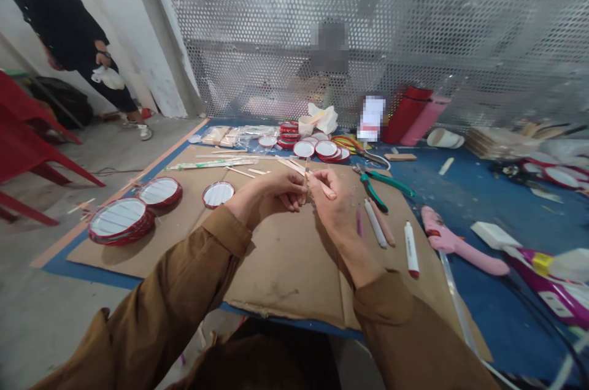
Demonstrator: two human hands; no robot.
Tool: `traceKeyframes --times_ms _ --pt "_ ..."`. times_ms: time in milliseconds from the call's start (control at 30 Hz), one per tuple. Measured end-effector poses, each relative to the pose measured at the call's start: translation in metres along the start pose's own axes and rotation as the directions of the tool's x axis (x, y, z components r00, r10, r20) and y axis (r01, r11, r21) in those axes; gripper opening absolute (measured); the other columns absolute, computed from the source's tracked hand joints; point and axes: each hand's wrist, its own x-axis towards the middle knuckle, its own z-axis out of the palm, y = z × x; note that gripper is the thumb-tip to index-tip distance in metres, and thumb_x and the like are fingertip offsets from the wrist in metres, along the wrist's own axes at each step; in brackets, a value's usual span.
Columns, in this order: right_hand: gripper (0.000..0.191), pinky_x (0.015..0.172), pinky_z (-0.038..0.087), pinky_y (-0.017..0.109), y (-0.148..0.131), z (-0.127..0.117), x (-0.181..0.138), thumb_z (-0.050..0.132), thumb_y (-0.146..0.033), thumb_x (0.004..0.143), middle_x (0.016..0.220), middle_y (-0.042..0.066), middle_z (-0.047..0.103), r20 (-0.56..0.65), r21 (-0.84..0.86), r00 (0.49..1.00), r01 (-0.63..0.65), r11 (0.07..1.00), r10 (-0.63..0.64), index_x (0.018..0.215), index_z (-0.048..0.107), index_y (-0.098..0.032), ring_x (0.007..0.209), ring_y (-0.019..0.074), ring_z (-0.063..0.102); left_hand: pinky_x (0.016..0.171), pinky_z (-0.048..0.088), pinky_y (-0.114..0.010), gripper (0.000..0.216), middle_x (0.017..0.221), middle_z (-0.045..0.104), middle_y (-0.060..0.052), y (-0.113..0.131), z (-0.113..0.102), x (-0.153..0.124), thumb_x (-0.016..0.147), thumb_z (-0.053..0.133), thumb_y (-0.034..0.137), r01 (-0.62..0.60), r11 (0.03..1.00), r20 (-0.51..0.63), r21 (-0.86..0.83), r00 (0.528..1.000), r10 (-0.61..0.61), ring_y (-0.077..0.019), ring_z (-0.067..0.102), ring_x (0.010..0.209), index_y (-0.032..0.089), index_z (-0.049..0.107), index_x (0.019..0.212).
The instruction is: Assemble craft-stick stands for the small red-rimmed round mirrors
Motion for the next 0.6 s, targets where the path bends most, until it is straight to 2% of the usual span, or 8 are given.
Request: traceKeyframes --times_ms 200,433,600 --pt "0.033 0.067 0.047 0.031 -0.0017 0.0001 -0.0009 0.059 -0.054 0.087 0.076 0.002 0.070 0.001 -0.001 1.000 0.010 1.000 -0.010 0.087 0.066 -0.021 0.068 0.0192 0.062 0.059 0.057 -0.023 0.017 0.059 0.066 -0.002 0.0010 0.0011 -0.0003 0.097 0.056 0.016 0.007 1.000 -0.019 0.005 1.000 -0.007 -0.0116 0.067 0.053 0.013 0.056 0.080" --pt "0.030 0.065 0.049 0.032 0.0073 -0.0005 0.0015 0.059 -0.052 0.087 0.074 0.003 0.069 -0.100 -0.001 0.995 -0.003 1.000 0.003 0.086 0.064 -0.023 0.067 0.0204 0.063 0.058 0.056 -0.021 0.019 0.061 0.067 -0.002 0.0005 0.0007 -0.0010 0.096 0.058 0.016 0.000 1.000 -0.013 0.002 1.000 0.000 -0.0109 0.068 0.054 0.012 0.058 0.078" --pt "0.031 0.066 0.050 0.033 0.0040 -0.0001 0.0005 0.059 -0.054 0.086 0.077 0.004 0.071 -0.079 0.024 0.997 0.006 1.000 -0.005 0.086 0.064 -0.023 0.069 0.0211 0.065 0.059 0.056 -0.022 0.019 0.061 0.067 -0.003 -0.0013 0.0000 0.0003 0.095 0.062 0.019 -0.006 1.000 -0.018 -0.009 1.000 0.006 -0.0119 0.068 0.055 0.012 0.057 0.078"
